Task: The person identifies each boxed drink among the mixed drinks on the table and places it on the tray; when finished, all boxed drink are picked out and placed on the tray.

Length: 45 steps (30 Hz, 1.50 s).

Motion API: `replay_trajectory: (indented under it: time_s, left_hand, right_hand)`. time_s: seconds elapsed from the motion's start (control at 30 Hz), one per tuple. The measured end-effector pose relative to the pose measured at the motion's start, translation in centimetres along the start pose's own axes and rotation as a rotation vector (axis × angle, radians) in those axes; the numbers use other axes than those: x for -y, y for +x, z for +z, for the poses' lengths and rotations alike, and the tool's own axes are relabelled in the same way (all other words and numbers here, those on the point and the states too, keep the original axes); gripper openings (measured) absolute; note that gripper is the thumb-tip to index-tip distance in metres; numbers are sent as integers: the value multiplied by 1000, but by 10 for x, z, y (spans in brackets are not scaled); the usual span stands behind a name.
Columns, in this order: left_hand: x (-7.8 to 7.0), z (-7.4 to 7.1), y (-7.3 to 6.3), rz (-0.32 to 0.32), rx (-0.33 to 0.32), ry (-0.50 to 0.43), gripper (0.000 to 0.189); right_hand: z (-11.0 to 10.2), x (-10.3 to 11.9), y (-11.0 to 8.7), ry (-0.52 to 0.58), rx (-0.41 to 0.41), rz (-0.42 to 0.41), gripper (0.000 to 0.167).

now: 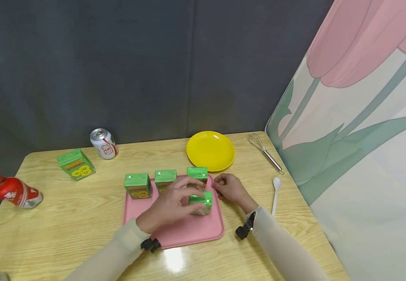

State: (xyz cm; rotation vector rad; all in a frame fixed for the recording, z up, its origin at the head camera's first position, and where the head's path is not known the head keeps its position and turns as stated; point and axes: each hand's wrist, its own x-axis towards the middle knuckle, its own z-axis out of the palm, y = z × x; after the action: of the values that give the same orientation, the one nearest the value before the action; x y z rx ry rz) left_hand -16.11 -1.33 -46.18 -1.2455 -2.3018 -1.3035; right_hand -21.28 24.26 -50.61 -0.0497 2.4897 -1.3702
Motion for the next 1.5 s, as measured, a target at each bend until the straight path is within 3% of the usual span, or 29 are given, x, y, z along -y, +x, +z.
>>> replay_trajectory:
  time_s: [0.1,0.23,0.37,0.43,0.5,0.6,0.73,0.87,0.97,1.23,1.5]
  left_hand:
    - [0,-27,-4,10,-98,14,20]
    - [7,-71,-20,-3,-217,50,19]
    - [25,-116,-44,-15,-331,130,18]
    - [38,-139,-56,-55,-393,186,19]
    - [51,-162,-70,-130,-451,244,18]
    - [71,-193,-90,-305,-496,336,20]
    - [93,-220,-114,-546,-497,414,31]
    - [105,-233,-126,-703,-424,419,45]
    - [109,-235,-129,-742,-384,396,47]
    - [104,-232,-136,-674,-430,417,30]
    - [84,-225,-148,-686,-336,347,34]
  right_hand:
    - [0,-1,-1,2,-2,4,20]
    - [-1,-1,-1,-10,-6,17,20]
    - [-1,-2,-1,-5,-8,22,20]
    - [-1,-3,0,4,-7,16,20]
    - [0,-3,0,8,-3,11,21]
    - [0,-5,1,7,-3,13,21]
    - [0,-6,1,4,-4,21,22]
    - [0,-6,1,-3,-13,19,21]
    - [0,-7,2,6,-11,4,22]
    - [0,-4,1,12,-6,-14,23]
    - [0,-2,-1,-2,-10,7,22]
